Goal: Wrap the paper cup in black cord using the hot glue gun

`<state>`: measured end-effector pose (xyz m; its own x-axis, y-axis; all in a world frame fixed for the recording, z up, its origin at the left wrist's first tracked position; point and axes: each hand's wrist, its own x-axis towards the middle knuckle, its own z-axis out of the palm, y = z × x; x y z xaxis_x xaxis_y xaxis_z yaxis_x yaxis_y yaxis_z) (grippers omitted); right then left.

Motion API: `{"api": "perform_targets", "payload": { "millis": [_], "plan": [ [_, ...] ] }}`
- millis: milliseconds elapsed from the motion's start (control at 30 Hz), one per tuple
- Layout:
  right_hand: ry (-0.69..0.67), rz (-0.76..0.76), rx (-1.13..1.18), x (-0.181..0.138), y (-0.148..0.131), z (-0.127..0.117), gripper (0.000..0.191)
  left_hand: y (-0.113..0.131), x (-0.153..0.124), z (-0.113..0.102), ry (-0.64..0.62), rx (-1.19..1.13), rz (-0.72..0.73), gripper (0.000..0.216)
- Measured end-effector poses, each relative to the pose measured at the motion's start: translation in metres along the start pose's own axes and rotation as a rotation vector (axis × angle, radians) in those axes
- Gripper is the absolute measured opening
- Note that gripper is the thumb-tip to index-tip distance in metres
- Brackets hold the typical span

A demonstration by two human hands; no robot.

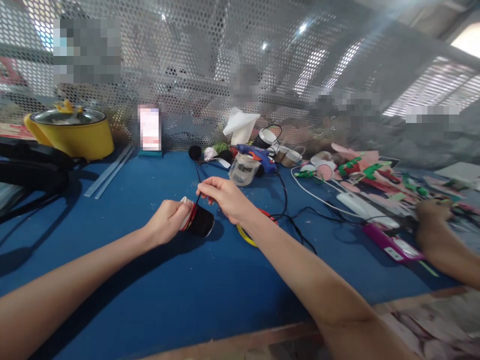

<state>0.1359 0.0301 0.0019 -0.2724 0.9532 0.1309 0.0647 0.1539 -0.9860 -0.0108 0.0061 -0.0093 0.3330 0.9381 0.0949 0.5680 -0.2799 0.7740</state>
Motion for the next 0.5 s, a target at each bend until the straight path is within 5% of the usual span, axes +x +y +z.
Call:
{"api": "perform_targets", "payload": {
  "millis": [267, 500],
  "plan": [
    [0.058, -0.129, 0.044, -0.005, -0.007, -0.006, 0.017, -0.006, 0.009, 0.000, 0.014, -0.268, -0.292, 0.028],
    [0.097, -0.165, -0.004, -0.006, -0.007, -0.008, 0.016, -0.012, 0.011, 0.003, 0.013, -0.341, -0.332, 0.026]
  ]
}}
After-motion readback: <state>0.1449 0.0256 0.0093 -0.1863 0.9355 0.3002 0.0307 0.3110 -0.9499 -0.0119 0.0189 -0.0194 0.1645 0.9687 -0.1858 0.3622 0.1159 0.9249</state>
